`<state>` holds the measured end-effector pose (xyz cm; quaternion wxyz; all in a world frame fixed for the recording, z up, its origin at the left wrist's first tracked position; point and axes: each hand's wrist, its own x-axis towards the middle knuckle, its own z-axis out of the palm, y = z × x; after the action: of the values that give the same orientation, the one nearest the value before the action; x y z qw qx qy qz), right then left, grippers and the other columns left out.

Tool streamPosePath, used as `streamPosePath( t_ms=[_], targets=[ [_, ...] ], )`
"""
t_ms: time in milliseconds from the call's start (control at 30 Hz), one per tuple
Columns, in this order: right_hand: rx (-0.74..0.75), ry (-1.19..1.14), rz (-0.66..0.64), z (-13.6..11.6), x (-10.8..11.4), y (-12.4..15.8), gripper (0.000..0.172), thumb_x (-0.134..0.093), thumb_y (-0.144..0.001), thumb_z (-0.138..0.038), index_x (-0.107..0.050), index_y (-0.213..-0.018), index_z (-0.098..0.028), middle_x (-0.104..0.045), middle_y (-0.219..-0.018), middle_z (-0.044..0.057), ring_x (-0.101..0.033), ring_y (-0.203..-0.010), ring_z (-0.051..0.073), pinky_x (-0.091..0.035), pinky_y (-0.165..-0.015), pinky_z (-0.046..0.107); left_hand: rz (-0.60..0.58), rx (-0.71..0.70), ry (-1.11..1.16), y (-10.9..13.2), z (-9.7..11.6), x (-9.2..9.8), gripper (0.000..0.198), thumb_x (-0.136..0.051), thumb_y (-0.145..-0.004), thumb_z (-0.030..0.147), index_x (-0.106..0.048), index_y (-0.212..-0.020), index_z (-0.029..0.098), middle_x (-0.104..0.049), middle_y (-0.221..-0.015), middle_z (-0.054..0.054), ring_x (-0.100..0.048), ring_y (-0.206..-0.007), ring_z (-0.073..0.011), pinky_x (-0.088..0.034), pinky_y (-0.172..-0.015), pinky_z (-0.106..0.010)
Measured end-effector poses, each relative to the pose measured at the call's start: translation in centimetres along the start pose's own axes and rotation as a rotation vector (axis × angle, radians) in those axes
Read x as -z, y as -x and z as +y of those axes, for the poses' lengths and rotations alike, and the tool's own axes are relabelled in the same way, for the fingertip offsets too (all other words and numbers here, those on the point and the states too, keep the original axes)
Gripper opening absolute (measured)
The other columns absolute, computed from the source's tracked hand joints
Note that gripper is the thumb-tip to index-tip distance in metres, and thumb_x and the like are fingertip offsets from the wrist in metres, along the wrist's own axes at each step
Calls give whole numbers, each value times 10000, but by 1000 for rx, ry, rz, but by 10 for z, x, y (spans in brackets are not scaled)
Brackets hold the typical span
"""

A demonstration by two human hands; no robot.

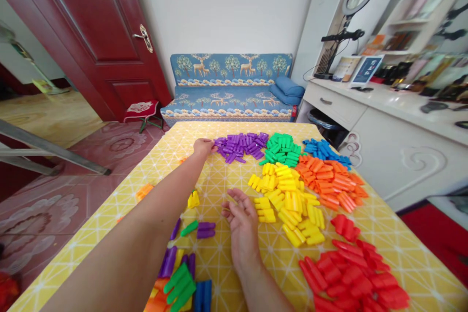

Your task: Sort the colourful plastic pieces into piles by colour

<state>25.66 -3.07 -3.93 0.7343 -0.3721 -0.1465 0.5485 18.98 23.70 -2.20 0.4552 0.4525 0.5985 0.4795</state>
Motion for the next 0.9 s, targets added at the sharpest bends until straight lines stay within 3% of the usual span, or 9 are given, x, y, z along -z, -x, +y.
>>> streamPosePath(
  t_ms=[200, 367, 467, 567, 633, 733, 833, 900],
  targets=[
    [-23, -6, -13, 1, 1, -1, 331, -687, -674, -263, -617, -991, -201, -632, -1058, 57, -616, -762, 128, -479, -650, 239, -82, -40, -72, 7, 2, -4, 111, -702, -640, 112, -635, -730, 118, -669, -620, -47, -683, -664, -195, -548, -686, -321],
    [-9, 20, -21, 1, 1, -2, 313, -689, -667, -258, -623, -967, -199, -646, -1009, 47, -616, -747, 126, -477, -653, 244, -204, -132, -101, 46, 13, 27, 206, -681, -652, 154, -668, -853, 108, -715, -817, -74, -669, -736, -167, -535, -705, -296],
    [-10, 39, -38, 0, 0, -2, 308, -699, -655, -263, -631, -947, -191, -657, -977, 49, -616, -735, 129, -477, -647, 248, -332, -150, -137, 85, 16, 63, 259, -738, -600, 230, -700, -832, 122, -721, -786, -65, -668, -731, -183, -539, -693, -305],
    [-7, 66, -69, 0, 0, -1, 287, -715, -647, -286, -638, -902, -180, -667, -935, 50, -612, -719, 129, -474, -637, 247, -525, -285, -286, 129, 21, 110, 315, -742, -613, 362, -724, -841, 146, -733, -842, -82, -668, -816, -218, -529, -778, -337],
    [-6, 87, -83, 0, 0, -1, 286, -725, -642, -301, -639, -886, -178, -670, -919, 47, -607, -708, 129, -474, -628, 251, -538, -344, -385, 157, 23, 146, 340, -701, -658, 437, -732, -873, 175, -733, -922, -82, -662, -888, -243, -515, -846, -364],
    [2, 108, -91, 0, 0, 0, 305, -739, -630, -311, -636, -884, -176, -669, -911, 45, -609, -711, 134, -473, -626, 254, -455, -457, -568, 189, 15, 202, 386, -648, -704, 490, -709, -1012, 265, -696, -1088, -60, -620, -1038, -264, -468, -957, -382],
    [25, 168, -111, 1, 0, 1, 313, -729, -645, -318, -632, -904, -171, -667, -914, 48, -611, -727, 138, -467, -633, 253, -212, -518, -725, 204, -13, 250, 496, -626, -692, 560, -664, -1108, 294, -612, -1253, -56, -542, -1179, -281, -390, -1054, -403],
    [59, 247, -133, 2, 0, 2, 311, -708, -672, -323, -628, -932, -173, -664, -929, 50, -612, -764, 149, -467, -644, 256, -71, -480, -783, 207, -37, 269, 601, -578, -716, 599, -599, -1211, 259, -524, -1356, -80, -475, -1254, -290, -358, -1077, -426]
  ],
)
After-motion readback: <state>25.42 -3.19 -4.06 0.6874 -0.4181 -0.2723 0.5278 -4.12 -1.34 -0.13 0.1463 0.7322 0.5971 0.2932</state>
